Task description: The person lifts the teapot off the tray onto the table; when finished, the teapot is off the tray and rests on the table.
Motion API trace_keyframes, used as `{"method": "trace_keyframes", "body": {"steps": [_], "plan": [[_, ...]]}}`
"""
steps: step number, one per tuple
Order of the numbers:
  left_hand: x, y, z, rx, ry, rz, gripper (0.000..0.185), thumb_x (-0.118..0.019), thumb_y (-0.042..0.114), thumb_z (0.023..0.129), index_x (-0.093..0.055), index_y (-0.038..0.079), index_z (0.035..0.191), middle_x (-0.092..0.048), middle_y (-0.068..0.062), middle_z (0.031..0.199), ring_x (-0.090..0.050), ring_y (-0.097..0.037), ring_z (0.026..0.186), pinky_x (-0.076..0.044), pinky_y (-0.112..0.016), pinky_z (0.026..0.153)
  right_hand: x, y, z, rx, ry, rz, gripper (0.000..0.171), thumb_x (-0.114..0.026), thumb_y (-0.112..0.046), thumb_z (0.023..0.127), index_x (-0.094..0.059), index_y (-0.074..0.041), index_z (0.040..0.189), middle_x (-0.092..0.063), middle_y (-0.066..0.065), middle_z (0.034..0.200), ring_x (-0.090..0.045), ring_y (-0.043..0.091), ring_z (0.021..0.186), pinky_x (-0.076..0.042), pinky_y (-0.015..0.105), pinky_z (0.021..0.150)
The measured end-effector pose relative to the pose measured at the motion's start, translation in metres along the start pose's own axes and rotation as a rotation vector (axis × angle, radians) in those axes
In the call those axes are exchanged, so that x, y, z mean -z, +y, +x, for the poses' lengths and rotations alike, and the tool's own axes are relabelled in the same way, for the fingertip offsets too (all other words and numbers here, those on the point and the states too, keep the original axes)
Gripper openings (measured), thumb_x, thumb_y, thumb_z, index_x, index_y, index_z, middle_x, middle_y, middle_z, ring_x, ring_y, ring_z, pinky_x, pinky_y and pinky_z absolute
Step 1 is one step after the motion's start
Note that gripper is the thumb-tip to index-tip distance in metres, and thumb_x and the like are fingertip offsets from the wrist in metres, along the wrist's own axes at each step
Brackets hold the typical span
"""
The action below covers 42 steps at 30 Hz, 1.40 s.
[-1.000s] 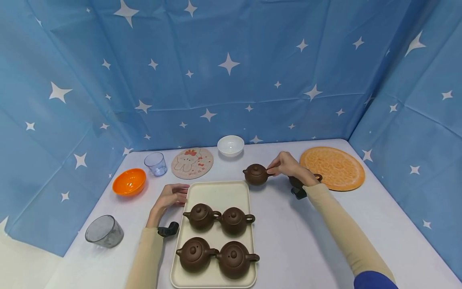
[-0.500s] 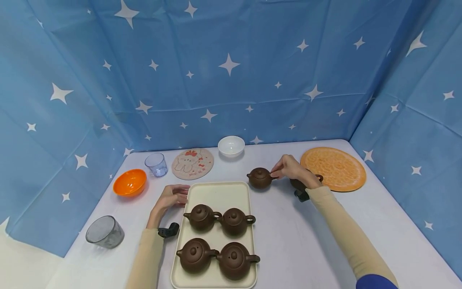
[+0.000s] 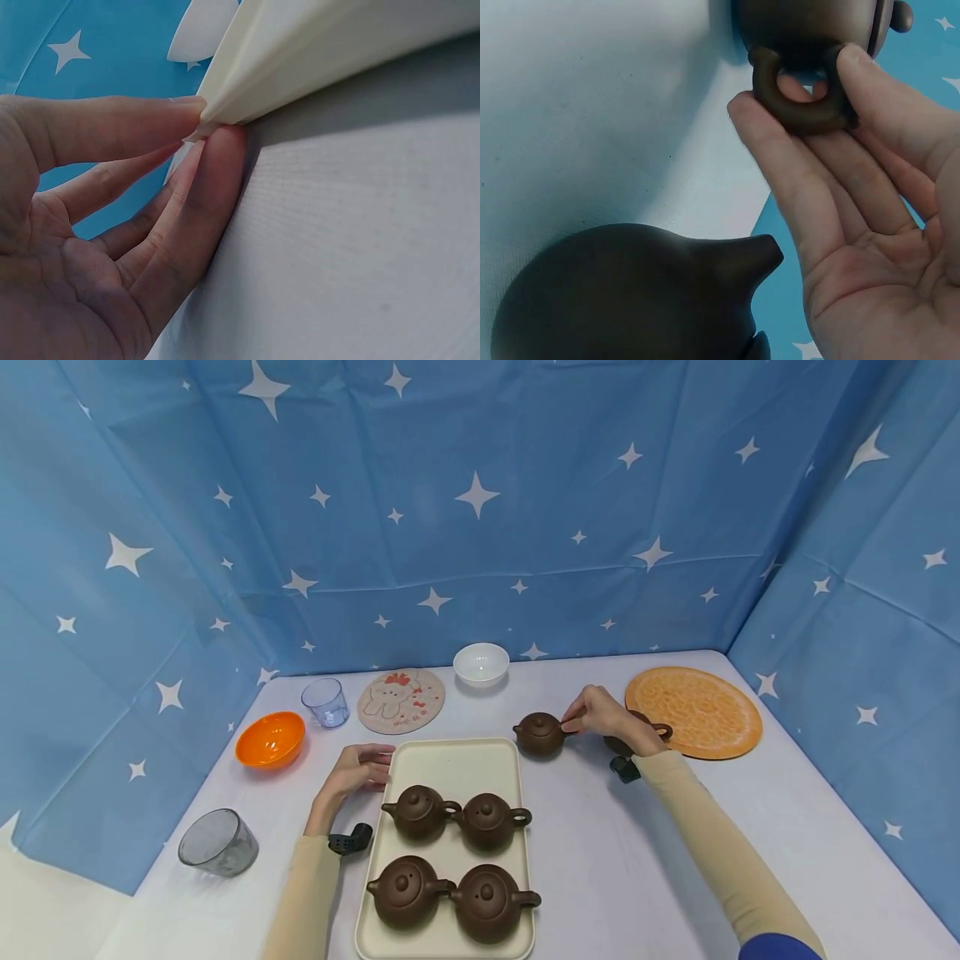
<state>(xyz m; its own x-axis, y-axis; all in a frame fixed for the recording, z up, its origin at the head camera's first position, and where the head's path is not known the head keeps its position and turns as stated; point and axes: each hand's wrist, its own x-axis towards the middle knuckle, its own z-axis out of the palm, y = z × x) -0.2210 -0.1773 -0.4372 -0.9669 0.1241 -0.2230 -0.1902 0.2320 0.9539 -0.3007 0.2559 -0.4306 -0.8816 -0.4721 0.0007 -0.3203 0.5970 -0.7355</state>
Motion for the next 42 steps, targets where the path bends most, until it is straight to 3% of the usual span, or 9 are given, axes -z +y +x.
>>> {"method": "trace_keyframes", "body": {"steps": [17, 29, 38, 42], "plan": [[0.0, -0.003, 0.003, 0.0, -0.004, 0.005, 0.052, -0.057, -0.016, 0.073, -0.053, -0.015, 0.125, -0.058, -0.034, 0.111, -0.063, -0.018, 0.076, -0.061, -0.039, 0.068, -0.002, -0.003, -0.003, -0.034, 0.012, -0.089, 0.014, -0.07, -0.003, 0.083, -0.074, 0.006, 0.094, -0.073, 0.016, 0.083, -0.07, 0.024, 0.072, -0.059, 0.033, 0.063], [0.003, -0.031, 0.025, -0.007, 0.048, 0.001, 0.052, -0.059, -0.017, 0.071, -0.058, -0.01, 0.123, -0.063, -0.025, 0.104, -0.062, -0.016, 0.073, -0.06, -0.033, 0.06, 0.0, -0.006, -0.003, -0.023, 0.036, -0.109, 0.018, -0.07, -0.005, 0.084, -0.073, 0.007, 0.096, -0.073, 0.016, 0.086, -0.07, 0.027, 0.077, -0.058, 0.034, 0.064], [0.003, -0.033, 0.026, -0.004, 0.062, 0.001, 0.052, -0.06, -0.016, 0.07, -0.06, -0.008, 0.122, -0.064, -0.023, 0.103, -0.064, -0.019, 0.075, -0.061, -0.032, 0.061, 0.002, -0.035, -0.002, 0.015, 0.144, -0.112, 0.02, -0.069, -0.011, 0.086, -0.073, 0.003, 0.099, -0.073, 0.016, 0.092, -0.069, 0.029, 0.085, -0.059, 0.044, 0.073], [0.004, -0.034, 0.024, -0.055, 0.024, -0.018, 0.05, -0.06, -0.015, 0.069, -0.061, -0.009, 0.119, -0.065, -0.02, 0.097, -0.064, -0.02, 0.074, -0.061, -0.033, 0.06, -0.003, -0.05, -0.005, 0.036, 0.149, -0.085, 0.02, -0.07, -0.011, 0.086, -0.073, 0.003, 0.1, -0.073, 0.016, 0.093, -0.07, 0.029, 0.086, -0.059, 0.043, 0.073]]}}
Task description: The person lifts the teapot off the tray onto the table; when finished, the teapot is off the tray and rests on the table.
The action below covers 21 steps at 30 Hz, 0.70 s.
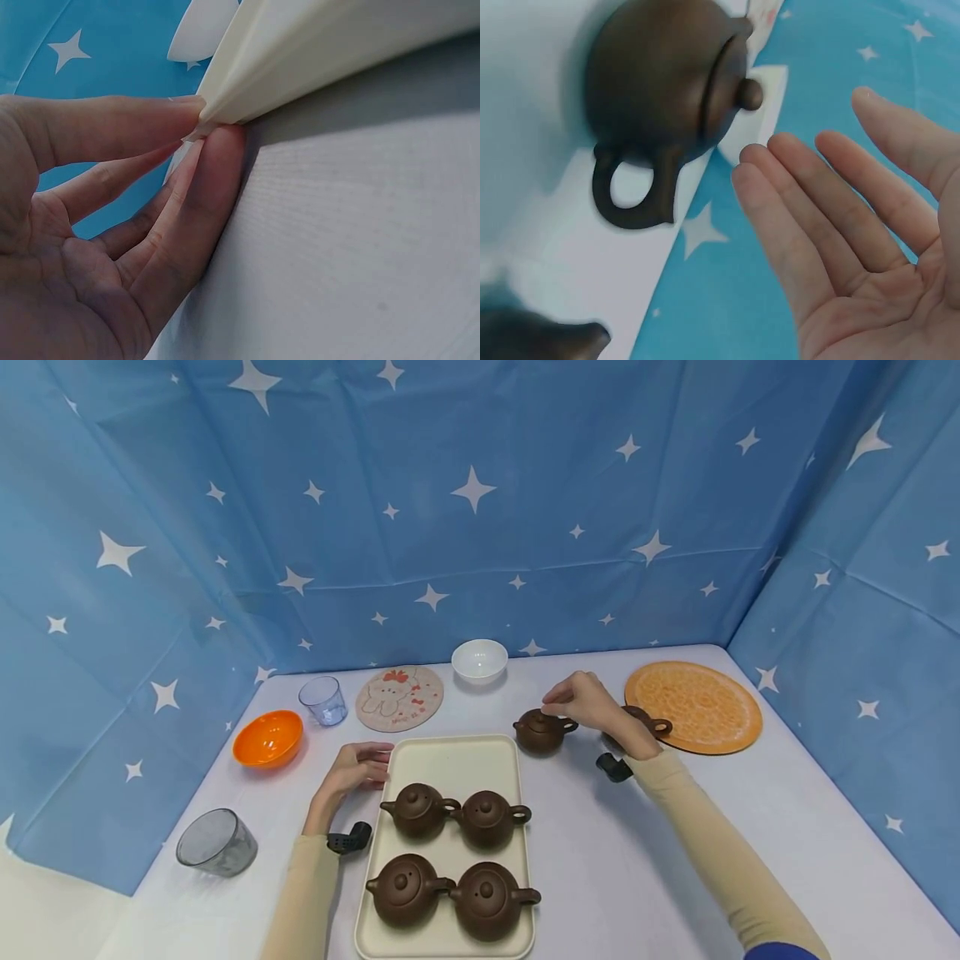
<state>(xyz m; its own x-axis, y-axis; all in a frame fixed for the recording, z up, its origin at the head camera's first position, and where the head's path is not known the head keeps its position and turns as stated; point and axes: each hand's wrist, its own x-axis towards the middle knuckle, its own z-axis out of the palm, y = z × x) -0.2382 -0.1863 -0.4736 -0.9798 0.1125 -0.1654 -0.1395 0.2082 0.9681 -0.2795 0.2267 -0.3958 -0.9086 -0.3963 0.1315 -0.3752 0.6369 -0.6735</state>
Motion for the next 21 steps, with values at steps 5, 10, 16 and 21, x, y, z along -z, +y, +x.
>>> {"method": "trace_keyframes", "body": {"steps": [5, 10, 16, 21], "plan": [[0.0, 0.001, -0.001, -0.013, -0.007, -0.006, 0.05, -0.06, -0.015, 0.069, -0.061, -0.009, 0.118, -0.065, -0.019, 0.094, -0.064, -0.018, 0.073, -0.061, -0.034, 0.06, -0.006, -0.014, -0.005, 0.018, -0.017, 0.042, 0.024, -0.071, -0.013, 0.086, -0.072, 0.005, 0.101, -0.072, 0.016, 0.096, -0.07, 0.028, 0.086, -0.06, 0.04, 0.073], [-0.001, 0.0, 0.003, 0.046, 0.031, 0.015, 0.052, -0.059, -0.016, 0.07, -0.06, -0.008, 0.122, -0.064, -0.023, 0.102, -0.064, -0.018, 0.074, -0.061, -0.032, 0.062, -0.016, -0.023, -0.013, 0.072, -0.084, 0.086, 0.025, -0.071, -0.014, 0.086, -0.072, 0.006, 0.101, -0.073, 0.015, 0.096, -0.07, 0.026, 0.086, -0.059, 0.036, 0.072], [-0.002, 0.0, 0.004, 0.055, 0.042, 0.021, 0.052, -0.06, -0.017, 0.07, -0.061, -0.007, 0.121, -0.064, -0.022, 0.102, -0.063, -0.016, 0.073, -0.06, -0.031, 0.06, -0.032, -0.031, -0.028, 0.138, -0.155, 0.111, 0.023, -0.072, -0.014, 0.085, -0.073, 0.004, 0.099, -0.073, 0.012, 0.094, -0.07, 0.02, 0.083, -0.059, 0.027, 0.072], [-0.002, 0.0, 0.002, 0.046, 0.039, 0.022, 0.052, -0.06, -0.018, 0.07, -0.06, -0.009, 0.121, -0.063, -0.023, 0.103, -0.064, -0.017, 0.073, -0.06, -0.033, 0.059, -0.045, -0.034, -0.04, 0.149, -0.2, 0.141, 0.024, -0.073, -0.015, 0.084, -0.073, 0.004, 0.099, -0.073, 0.01, 0.093, -0.07, 0.016, 0.082, -0.059, 0.024, 0.072]]}}
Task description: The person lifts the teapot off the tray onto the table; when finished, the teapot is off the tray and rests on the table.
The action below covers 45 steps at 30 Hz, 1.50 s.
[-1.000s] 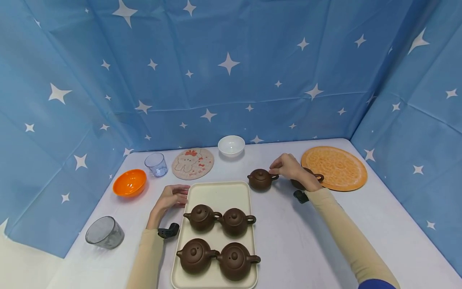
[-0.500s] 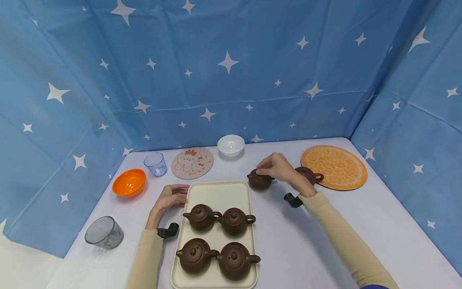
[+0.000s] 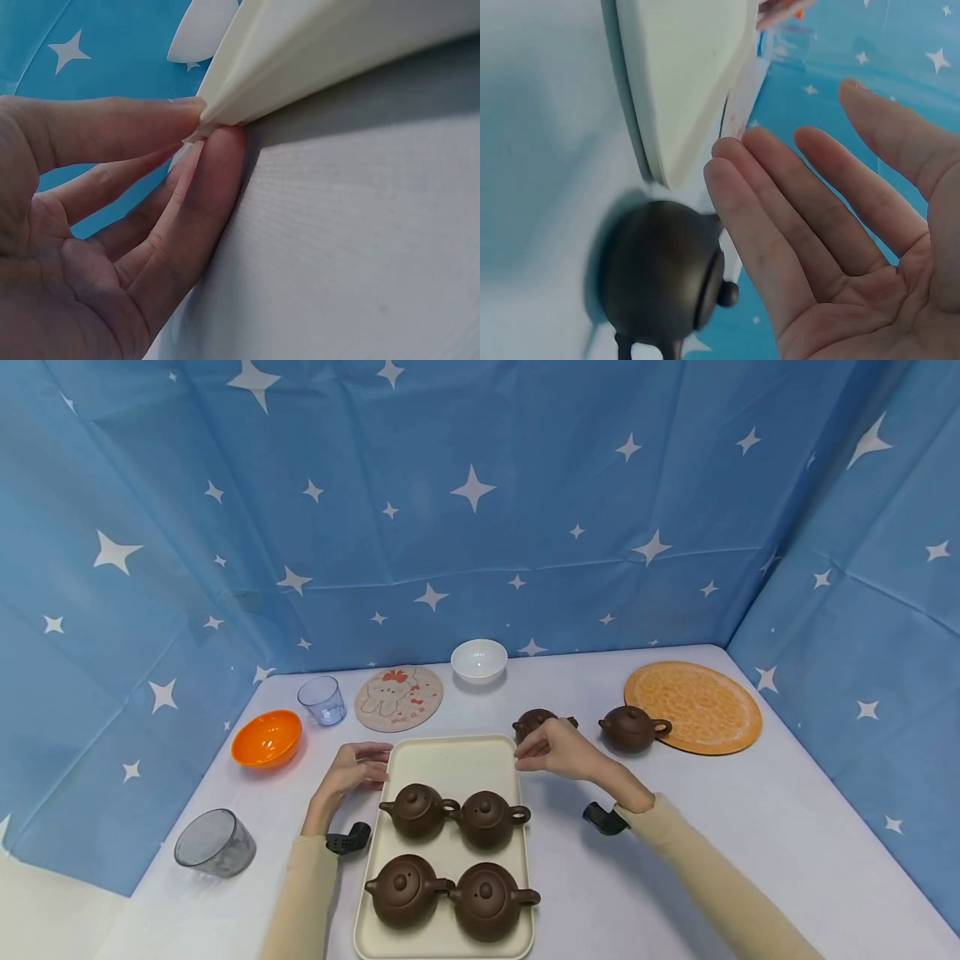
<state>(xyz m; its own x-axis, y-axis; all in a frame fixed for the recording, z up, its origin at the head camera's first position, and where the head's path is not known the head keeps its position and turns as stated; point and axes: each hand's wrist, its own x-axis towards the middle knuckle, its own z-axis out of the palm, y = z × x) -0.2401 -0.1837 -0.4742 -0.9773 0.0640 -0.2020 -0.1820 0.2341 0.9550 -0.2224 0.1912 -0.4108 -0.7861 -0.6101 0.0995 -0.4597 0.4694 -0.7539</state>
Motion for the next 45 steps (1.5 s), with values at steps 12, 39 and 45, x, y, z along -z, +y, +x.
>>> {"method": "trace_keyframes", "body": {"steps": [12, 39, 45], "plan": [[-0.001, 0.026, -0.018, 0.001, -0.046, -0.008, 0.053, -0.059, -0.021, 0.07, -0.055, -0.016, 0.123, -0.057, -0.033, 0.111, -0.062, -0.015, 0.071, -0.061, -0.034, 0.062, -0.024, -0.002, -0.015, -0.015, -0.067, 0.072, 0.023, -0.075, -0.011, 0.081, -0.072, 0.005, 0.097, -0.074, 0.008, 0.088, -0.07, 0.012, 0.079, -0.058, 0.022, 0.071], [0.0, 0.003, 0.0, -0.016, 0.005, 0.034, 0.053, -0.06, -0.021, 0.068, -0.059, -0.012, 0.121, -0.062, -0.026, 0.106, -0.063, -0.015, 0.066, -0.061, -0.034, 0.058, -0.046, 0.004, -0.022, -0.024, -0.062, 0.139, 0.02, -0.081, -0.006, 0.072, -0.075, 0.003, 0.089, -0.074, 0.011, 0.083, -0.071, 0.015, 0.073, -0.059, 0.023, 0.066], [0.0, 0.002, -0.001, -0.011, 0.01, 0.034, 0.054, -0.06, -0.021, 0.068, -0.06, -0.01, 0.12, -0.063, -0.023, 0.104, -0.063, -0.015, 0.066, -0.06, -0.033, 0.057, -0.047, 0.003, -0.022, 0.01, -0.055, 0.145, 0.013, -0.078, -0.002, 0.075, -0.075, 0.004, 0.086, -0.073, 0.011, 0.08, -0.07, 0.013, 0.071, -0.059, 0.022, 0.064]]}}
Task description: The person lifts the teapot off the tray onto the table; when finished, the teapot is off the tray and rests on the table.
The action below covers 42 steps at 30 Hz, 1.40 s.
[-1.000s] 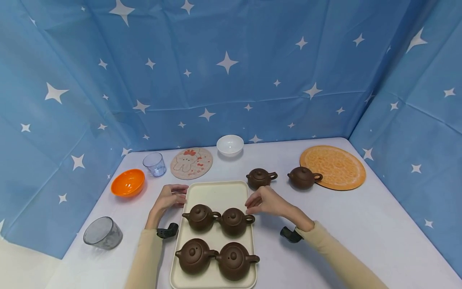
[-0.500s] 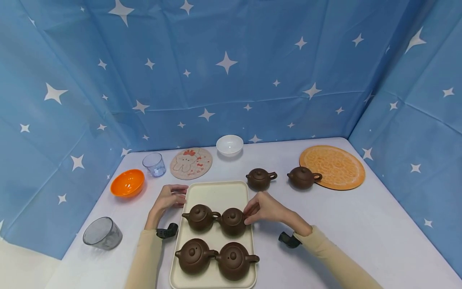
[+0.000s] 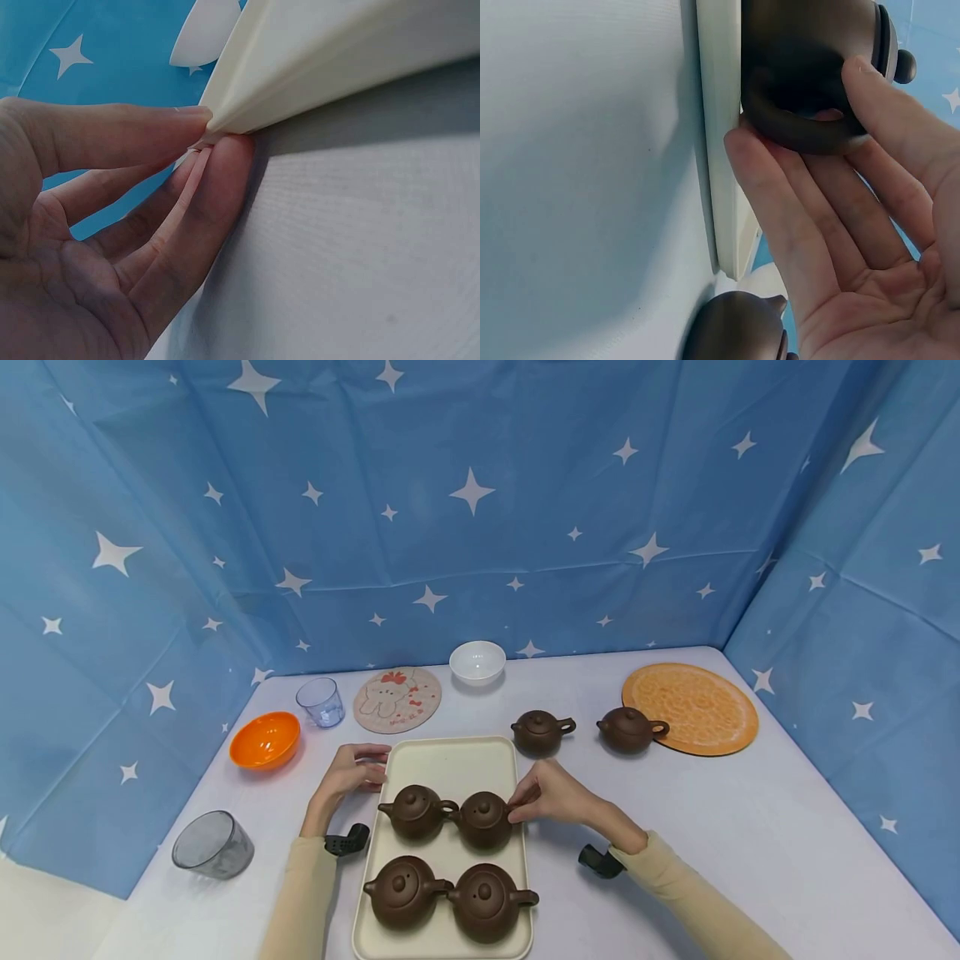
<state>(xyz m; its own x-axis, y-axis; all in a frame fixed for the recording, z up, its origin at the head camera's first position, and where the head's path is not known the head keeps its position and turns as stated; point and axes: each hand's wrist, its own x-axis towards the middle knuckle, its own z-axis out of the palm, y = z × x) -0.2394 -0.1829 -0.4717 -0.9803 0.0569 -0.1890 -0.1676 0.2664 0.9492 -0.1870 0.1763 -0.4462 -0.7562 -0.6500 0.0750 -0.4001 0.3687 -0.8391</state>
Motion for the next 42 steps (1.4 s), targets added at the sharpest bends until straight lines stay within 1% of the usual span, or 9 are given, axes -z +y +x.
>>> {"method": "trace_keyframes", "body": {"steps": [7, 17, 19, 23, 25, 27, 34, 38, 42], "plan": [[0.0, 0.0, 0.0, -0.001, -0.007, 0.003, 0.054, -0.06, -0.02, 0.068, -0.06, -0.011, 0.121, -0.062, -0.024, 0.106, -0.063, -0.014, 0.066, -0.06, -0.033, 0.057, 0.0, -0.001, 0.0, 0.033, 0.016, -0.014, 0.011, -0.078, -0.004, 0.075, -0.076, 0.001, 0.085, -0.074, 0.009, 0.079, -0.07, 0.013, 0.07, -0.058, 0.022, 0.063], [0.001, 0.001, 0.0, 0.006, -0.019, -0.007, 0.054, -0.061, -0.021, 0.068, -0.059, -0.011, 0.122, -0.062, -0.026, 0.108, -0.062, -0.014, 0.066, -0.06, -0.032, 0.058, -0.003, -0.003, -0.003, -0.013, 0.067, -0.02, 0.012, -0.079, -0.007, 0.075, -0.077, 0.0, 0.084, -0.074, 0.007, 0.079, -0.069, 0.009, 0.07, -0.058, 0.021, 0.062], [0.001, 0.005, -0.002, 0.004, -0.032, -0.013, 0.054, -0.06, -0.021, 0.068, -0.058, -0.013, 0.121, -0.061, -0.029, 0.108, -0.063, -0.015, 0.067, -0.061, -0.034, 0.058, -0.003, -0.003, -0.003, -0.014, 0.079, -0.022, 0.012, -0.079, -0.007, 0.074, -0.077, -0.001, 0.084, -0.074, 0.007, 0.078, -0.069, 0.009, 0.07, -0.058, 0.022, 0.062], [0.001, 0.02, -0.013, 0.003, -0.061, -0.014, 0.054, -0.059, -0.021, 0.069, -0.055, -0.016, 0.122, -0.058, -0.033, 0.111, -0.063, -0.016, 0.068, -0.061, -0.036, 0.062, -0.004, -0.004, -0.004, -0.013, 0.098, -0.035, 0.012, -0.079, -0.008, 0.074, -0.077, -0.001, 0.084, -0.074, 0.006, 0.078, -0.069, 0.008, 0.07, -0.057, 0.022, 0.061], [0.001, 0.027, -0.019, 0.002, -0.066, -0.009, 0.054, -0.058, -0.021, 0.07, -0.054, -0.016, 0.123, -0.058, -0.034, 0.111, -0.063, -0.015, 0.068, -0.061, -0.036, 0.062, -0.004, -0.004, -0.004, -0.013, 0.106, -0.043, 0.012, -0.079, -0.007, 0.074, -0.077, -0.001, 0.084, -0.074, 0.006, 0.078, -0.069, 0.008, 0.07, -0.057, 0.022, 0.06], [0.0, 0.03, -0.021, 0.003, -0.065, -0.008, 0.054, -0.059, -0.02, 0.07, -0.055, -0.016, 0.123, -0.058, -0.034, 0.112, -0.062, -0.014, 0.068, -0.061, -0.035, 0.063, -0.005, -0.004, -0.004, -0.012, 0.113, -0.051, 0.011, -0.08, -0.007, 0.074, -0.077, -0.002, 0.084, -0.074, 0.006, 0.077, -0.069, 0.008, 0.069, -0.057, 0.021, 0.059], [0.0, 0.001, 0.001, -0.002, -0.019, -0.006, 0.055, -0.06, -0.02, 0.068, -0.059, -0.011, 0.122, -0.063, -0.025, 0.107, -0.062, -0.013, 0.067, -0.06, -0.031, 0.057, -0.001, -0.004, -0.004, -0.002, 0.119, -0.055, 0.011, -0.079, -0.007, 0.075, -0.078, -0.002, 0.085, -0.074, 0.005, 0.078, -0.066, 0.005, 0.066, -0.055, 0.02, 0.056], [0.0, 0.001, 0.001, 0.004, -0.015, -0.003, 0.054, -0.06, -0.02, 0.068, -0.059, -0.011, 0.122, -0.063, -0.025, 0.107, -0.062, -0.013, 0.067, -0.06, -0.03, 0.057, 0.008, -0.006, -0.004, 0.009, 0.116, -0.049, 0.013, -0.078, -0.009, 0.077, -0.077, -0.001, 0.087, -0.074, 0.006, 0.079, -0.067, 0.005, 0.068, -0.054, 0.019, 0.057], [0.0, 0.0, 0.0, 0.004, -0.008, 0.002, 0.054, -0.06, -0.02, 0.068, -0.059, -0.011, 0.122, -0.063, -0.024, 0.106, -0.063, -0.014, 0.067, -0.06, -0.031, 0.057, 0.018, -0.007, -0.007, 0.052, 0.106, -0.04, 0.013, -0.077, -0.008, 0.077, -0.077, -0.001, 0.089, -0.074, 0.007, 0.081, -0.069, 0.009, 0.072, -0.057, 0.022, 0.061]]}}
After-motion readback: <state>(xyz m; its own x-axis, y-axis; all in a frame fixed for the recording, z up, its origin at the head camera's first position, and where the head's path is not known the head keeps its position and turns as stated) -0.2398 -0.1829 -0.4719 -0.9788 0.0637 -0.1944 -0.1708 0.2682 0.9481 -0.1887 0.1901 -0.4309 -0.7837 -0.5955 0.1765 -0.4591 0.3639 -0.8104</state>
